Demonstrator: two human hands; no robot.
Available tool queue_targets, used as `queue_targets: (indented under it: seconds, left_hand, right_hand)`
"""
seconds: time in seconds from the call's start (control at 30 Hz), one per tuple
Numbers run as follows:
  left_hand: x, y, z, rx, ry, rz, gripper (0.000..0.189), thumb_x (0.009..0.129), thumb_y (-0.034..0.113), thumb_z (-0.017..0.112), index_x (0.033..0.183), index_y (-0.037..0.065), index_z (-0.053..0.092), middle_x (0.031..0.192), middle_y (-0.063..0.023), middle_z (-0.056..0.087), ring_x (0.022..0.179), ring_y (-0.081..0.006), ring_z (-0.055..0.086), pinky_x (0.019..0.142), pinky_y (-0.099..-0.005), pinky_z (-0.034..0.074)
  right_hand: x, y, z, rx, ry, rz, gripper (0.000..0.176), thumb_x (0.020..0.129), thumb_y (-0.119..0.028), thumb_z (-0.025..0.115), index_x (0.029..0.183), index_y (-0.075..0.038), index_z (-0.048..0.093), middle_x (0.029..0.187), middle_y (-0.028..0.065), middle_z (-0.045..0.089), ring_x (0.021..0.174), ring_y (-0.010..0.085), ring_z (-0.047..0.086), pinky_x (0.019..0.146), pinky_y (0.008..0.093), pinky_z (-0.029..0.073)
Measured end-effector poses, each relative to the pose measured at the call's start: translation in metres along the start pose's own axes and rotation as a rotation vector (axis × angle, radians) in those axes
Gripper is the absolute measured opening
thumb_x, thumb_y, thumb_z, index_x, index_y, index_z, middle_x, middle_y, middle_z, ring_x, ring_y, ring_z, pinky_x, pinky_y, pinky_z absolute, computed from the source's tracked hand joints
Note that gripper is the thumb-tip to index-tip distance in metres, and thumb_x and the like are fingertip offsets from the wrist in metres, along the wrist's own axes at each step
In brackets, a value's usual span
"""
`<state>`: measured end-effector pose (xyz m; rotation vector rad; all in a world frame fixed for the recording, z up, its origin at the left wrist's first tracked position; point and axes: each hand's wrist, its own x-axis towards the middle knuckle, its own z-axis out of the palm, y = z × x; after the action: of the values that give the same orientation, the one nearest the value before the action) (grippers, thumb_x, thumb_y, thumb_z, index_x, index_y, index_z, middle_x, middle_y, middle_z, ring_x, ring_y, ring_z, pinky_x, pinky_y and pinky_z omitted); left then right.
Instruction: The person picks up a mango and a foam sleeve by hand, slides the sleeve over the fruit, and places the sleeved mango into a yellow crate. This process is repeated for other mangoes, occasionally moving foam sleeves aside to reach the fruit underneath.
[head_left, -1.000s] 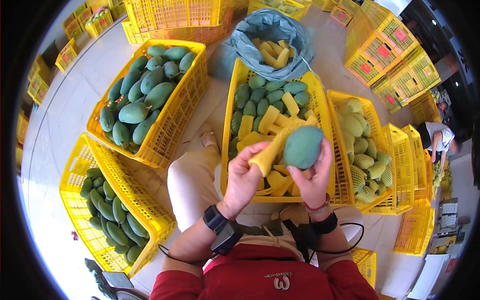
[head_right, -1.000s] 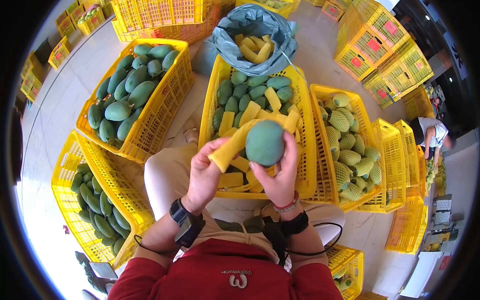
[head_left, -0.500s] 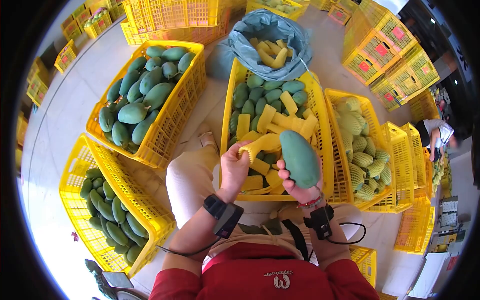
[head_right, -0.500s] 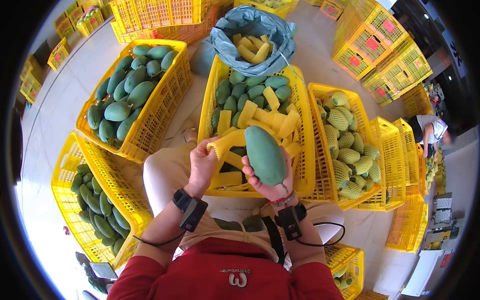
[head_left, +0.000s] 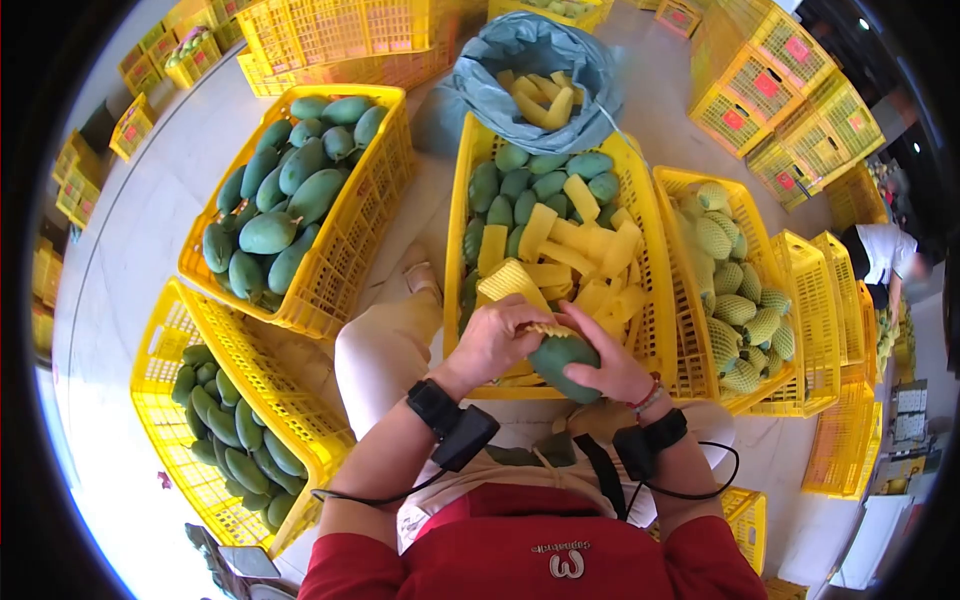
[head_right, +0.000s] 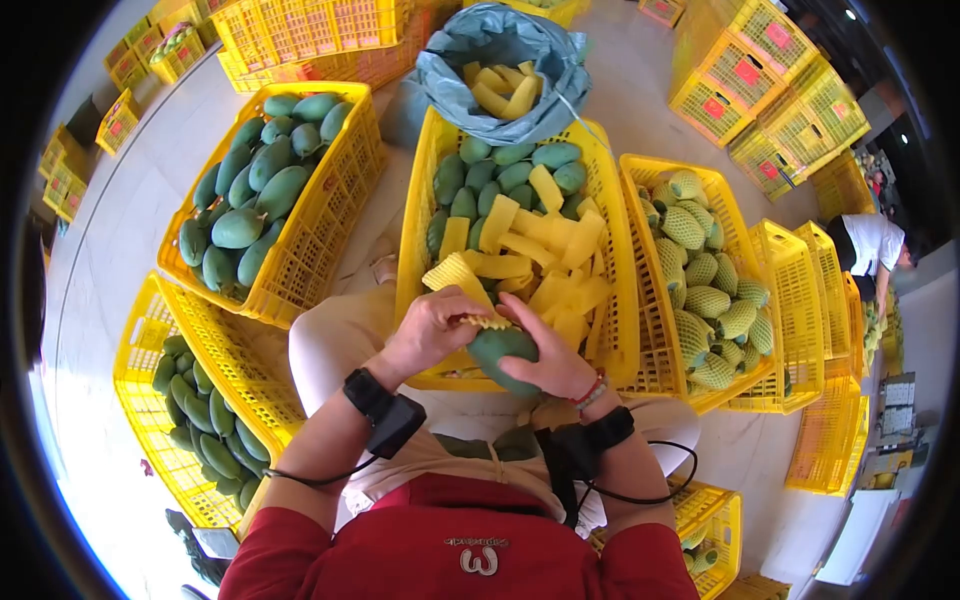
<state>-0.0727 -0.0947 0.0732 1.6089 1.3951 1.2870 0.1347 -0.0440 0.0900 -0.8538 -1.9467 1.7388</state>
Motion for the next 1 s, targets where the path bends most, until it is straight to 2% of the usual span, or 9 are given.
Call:
queue_targets:
  seconds: [0.07,0.13,0.27,0.33,0.4,0.47,0.6,0.83,1.0]
  left_hand:
    - [0.005,0.001,-0.002,-0.059,-0.185,0.084,0.018,0.075,0.001,0.061,0.093,0.002,0.066,0.077,-0.0078,0.060,0.068,-0.0151,0.059,0.062,-0.0260,0.047]
    - [0.006,0.003,0.002,-0.023,0.006,-0.081,0.018,0.075,0.001,0.062,0.092,0.001,0.064,0.074,-0.0075,0.060,0.065,-0.0142,0.059,0.060,-0.0247,0.047]
    - [-0.015,-0.014,0.031,0.041,0.217,-0.180,0.008,0.076,0.004,0.066,0.082,0.001,0.062,0.063,-0.0057,0.059,0.059,-0.0108,0.057,0.057,-0.0245,0.048]
    - [-0.029,-0.008,0.050,0.077,0.160,0.026,0.010,0.078,0.005,0.066,0.076,0.000,0.059,0.075,-0.0086,0.061,0.066,-0.0100,0.058,0.057,-0.0239,0.047]
    - [-0.025,-0.003,0.060,0.232,0.247,0.103,0.014,0.073,0.004,0.069,0.081,0.000,0.058,0.081,-0.0133,0.061,0.072,-0.0217,0.062,0.065,-0.0307,0.049]
    - [-0.023,-0.008,0.069,-0.144,0.166,-0.281,0.027,0.073,0.006,0.070,0.093,-0.001,0.055,0.089,-0.0156,0.061,0.082,-0.0230,0.062,0.071,-0.0315,0.049]
    - [-0.004,0.016,0.061,-0.545,0.020,-0.204,0.087,0.071,0.009,0.075,0.137,-0.001,0.018,0.121,-0.0160,0.046,0.107,-0.0198,0.051,0.091,-0.0312,0.043]
    - [-0.005,0.025,0.067,-0.637,-0.089,-0.181,0.091,0.073,0.002,0.071,0.140,-0.001,0.010,0.124,-0.0147,0.043,0.111,-0.0200,0.048,0.094,-0.0311,0.041]
    - [0.003,0.025,0.080,-0.812,0.082,-0.287,0.083,0.075,0.005,0.071,0.137,-0.003,0.017,0.121,-0.0139,0.048,0.108,-0.0183,0.051,0.092,-0.0303,0.043]
  right_hand:
    - [-0.004,0.004,-0.006,-0.105,-0.116,-0.039,0.069,0.078,-0.021,0.063,0.136,-0.001,0.032,0.127,0.0123,0.046,0.115,0.0183,0.046,0.096,0.0298,0.037]
    - [-0.002,0.010,-0.002,-0.037,-0.074,0.006,0.067,0.076,-0.020,0.066,0.132,0.000,0.035,0.121,0.0118,0.049,0.113,0.0174,0.046,0.094,0.0297,0.038]
    - [0.010,0.018,0.021,0.005,0.434,-0.078,0.055,0.074,-0.017,0.067,0.120,0.000,0.041,0.110,0.0127,0.051,0.105,0.0210,0.050,0.089,0.0319,0.040]
    - [0.012,0.024,0.027,-0.057,0.631,-0.105,0.052,0.074,-0.017,0.068,0.116,-0.001,0.042,0.108,0.0139,0.050,0.102,0.0236,0.051,0.088,0.0337,0.041]
    - [0.014,0.030,0.031,-0.406,0.809,-0.299,0.049,0.076,-0.015,0.066,0.116,-0.001,0.041,0.113,0.0185,0.047,0.103,0.0312,0.049,0.088,0.0373,0.041]
    - [0.011,0.029,0.030,-0.400,0.828,-0.263,0.047,0.077,-0.013,0.064,0.116,-0.001,0.041,0.114,0.0199,0.046,0.104,0.0335,0.048,0.089,0.0383,0.040]
    - [0.001,-0.007,0.007,-0.427,0.623,-0.315,0.036,0.081,-0.002,0.054,0.116,-0.002,0.046,0.118,0.0216,0.045,0.110,0.0373,0.047,0.089,0.0400,0.041]
    - [0.009,-0.026,-0.031,-0.684,0.733,-0.420,0.020,0.073,0.002,0.056,0.091,-0.006,0.060,0.086,0.0086,0.061,0.072,0.0281,0.061,0.061,0.0325,0.051]
    - [-0.004,-0.037,-0.016,-0.672,0.691,-0.492,0.016,0.065,0.002,0.057,0.078,-0.007,0.055,0.074,0.0073,0.057,0.063,0.0263,0.058,0.056,0.0330,0.048]
